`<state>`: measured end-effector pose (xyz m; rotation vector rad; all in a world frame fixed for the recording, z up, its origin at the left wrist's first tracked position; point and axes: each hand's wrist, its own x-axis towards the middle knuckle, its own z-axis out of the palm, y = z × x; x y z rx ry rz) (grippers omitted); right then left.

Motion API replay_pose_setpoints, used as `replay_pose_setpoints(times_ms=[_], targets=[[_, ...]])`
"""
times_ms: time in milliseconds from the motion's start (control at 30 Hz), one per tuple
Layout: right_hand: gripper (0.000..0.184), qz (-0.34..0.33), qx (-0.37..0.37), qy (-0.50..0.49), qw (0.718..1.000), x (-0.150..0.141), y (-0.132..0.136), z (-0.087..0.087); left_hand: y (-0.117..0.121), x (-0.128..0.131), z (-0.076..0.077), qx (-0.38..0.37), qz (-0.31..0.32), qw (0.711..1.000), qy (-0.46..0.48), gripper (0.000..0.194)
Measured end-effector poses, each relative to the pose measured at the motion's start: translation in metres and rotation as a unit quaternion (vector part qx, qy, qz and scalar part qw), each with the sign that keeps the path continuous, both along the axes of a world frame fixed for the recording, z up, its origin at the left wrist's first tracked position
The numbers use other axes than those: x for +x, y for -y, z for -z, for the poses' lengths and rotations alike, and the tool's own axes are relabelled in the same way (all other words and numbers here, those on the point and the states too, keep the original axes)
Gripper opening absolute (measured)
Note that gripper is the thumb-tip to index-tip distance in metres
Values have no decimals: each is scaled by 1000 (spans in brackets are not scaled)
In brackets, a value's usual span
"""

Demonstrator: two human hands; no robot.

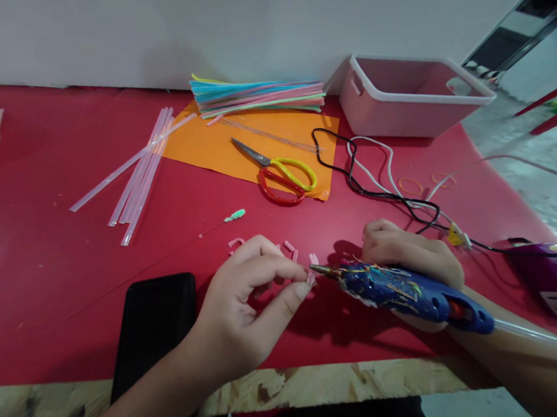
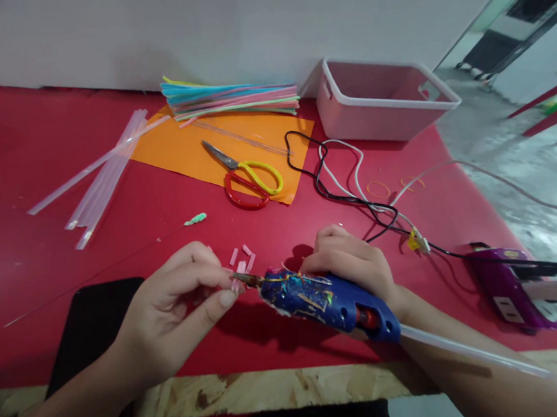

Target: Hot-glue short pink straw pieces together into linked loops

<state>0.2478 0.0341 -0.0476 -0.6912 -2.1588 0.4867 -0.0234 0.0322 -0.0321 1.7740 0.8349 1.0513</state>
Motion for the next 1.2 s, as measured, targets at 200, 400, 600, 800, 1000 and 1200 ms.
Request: replay_pose_setpoints(times_ms=[200,400,600,800,1000,1200], targets=[[22,7,-5,3,1000,0,1,-1,-1,0,-2,1,4,1000,2,11],[18,19,-27,-6,999,2,2,1,0,-1,-2,0,10,1000,5,10],[17,24,-24,-5,999,2,3,2,-1,0,-4,2,15,1000,8,11],[15,28,-12,-9,1000,0,2,2,-2,1,-6,10,18,1000,7,12],[16,22,-23,-3,999,1,3,1,-3,2,-6,12,20,1000,9,13],[14,34,-6,15,999,3,1,4,-1,1,-6,13,11,1000,4,11]])
